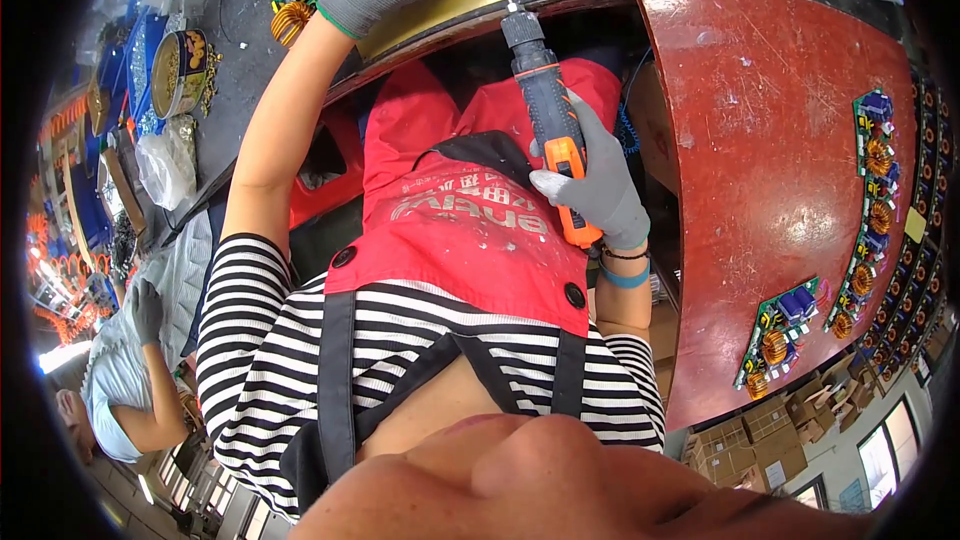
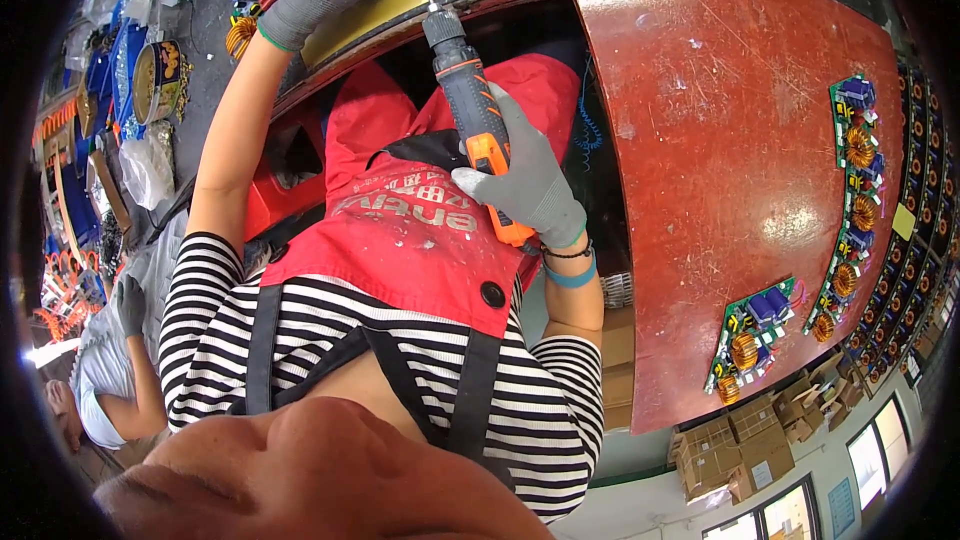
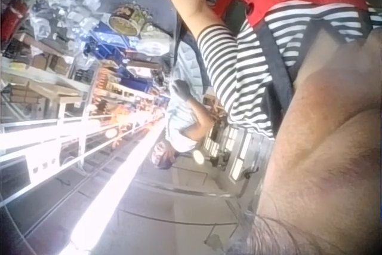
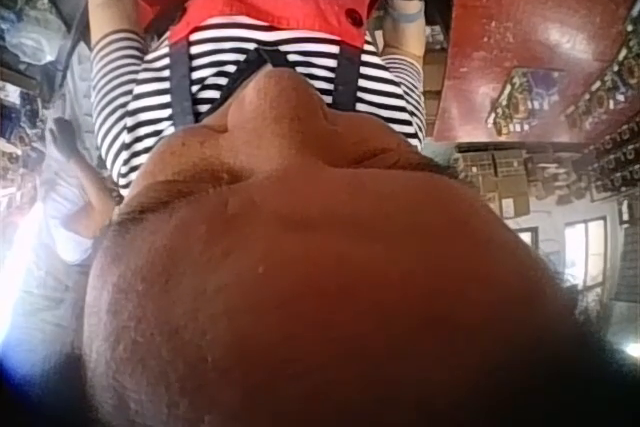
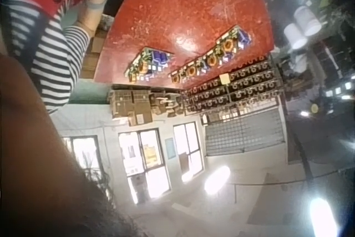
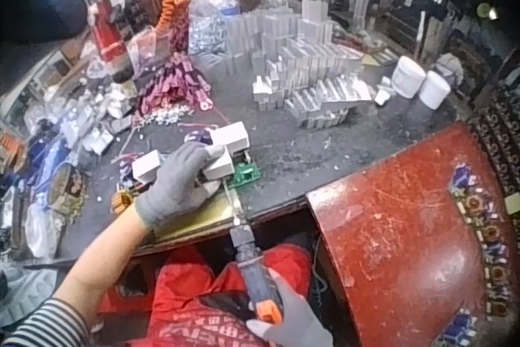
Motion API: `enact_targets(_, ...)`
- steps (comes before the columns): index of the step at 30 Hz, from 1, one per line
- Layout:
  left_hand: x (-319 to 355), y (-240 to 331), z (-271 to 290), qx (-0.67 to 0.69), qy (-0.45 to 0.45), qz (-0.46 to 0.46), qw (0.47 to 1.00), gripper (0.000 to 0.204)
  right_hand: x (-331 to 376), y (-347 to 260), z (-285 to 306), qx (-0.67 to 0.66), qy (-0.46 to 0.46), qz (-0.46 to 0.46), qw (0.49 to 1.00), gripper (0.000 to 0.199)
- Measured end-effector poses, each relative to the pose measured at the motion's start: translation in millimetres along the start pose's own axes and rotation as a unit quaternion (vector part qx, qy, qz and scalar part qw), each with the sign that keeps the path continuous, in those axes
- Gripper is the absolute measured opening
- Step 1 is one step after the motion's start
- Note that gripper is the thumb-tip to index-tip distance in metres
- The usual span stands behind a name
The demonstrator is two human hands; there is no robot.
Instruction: The person assembles circuit boards by fastening heat sinks, electrical components, and wire cables using electric screwdrivers. The person then moves the assembled boards onto a side table and retrieves more circuit boards and heat sinks.
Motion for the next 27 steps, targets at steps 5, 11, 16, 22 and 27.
enact_targets(5,0,0,0,-0.019,-0.006,0.008,1.000,0.049,0,-5,0,0.051,0.010,-0.012,0.999,0.087)
enact_targets(11,0,0,0,-0.023,-0.011,0.019,0.999,0.047,-2,-9,2,0.096,0.023,-0.021,0.995,0.087)
enact_targets(16,-1,-3,-4,-0.024,0.002,0.029,0.999,0.047,-5,-11,7,0.151,0.033,-0.029,0.988,0.085)
enact_targets(22,2,-11,-13,-0.044,0.003,0.035,0.998,0.047,-9,-9,18,-0.108,-0.063,-0.031,0.992,0.080)
enact_targets(27,3,-5,-7,-0.025,0.010,0.008,1.000,0.050,-18,33,3,-0.579,-0.191,0.071,0.789,0.090)
Point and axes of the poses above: each hand's wrist, its own x-axis away from the middle knuckle, its own z-axis out of the back of the hand, y = z × x, the point moved 2 cm from there along -x, towards the middle knuckle, and after that the axes turned 13 degrees about -y, right-handed, at the moved point
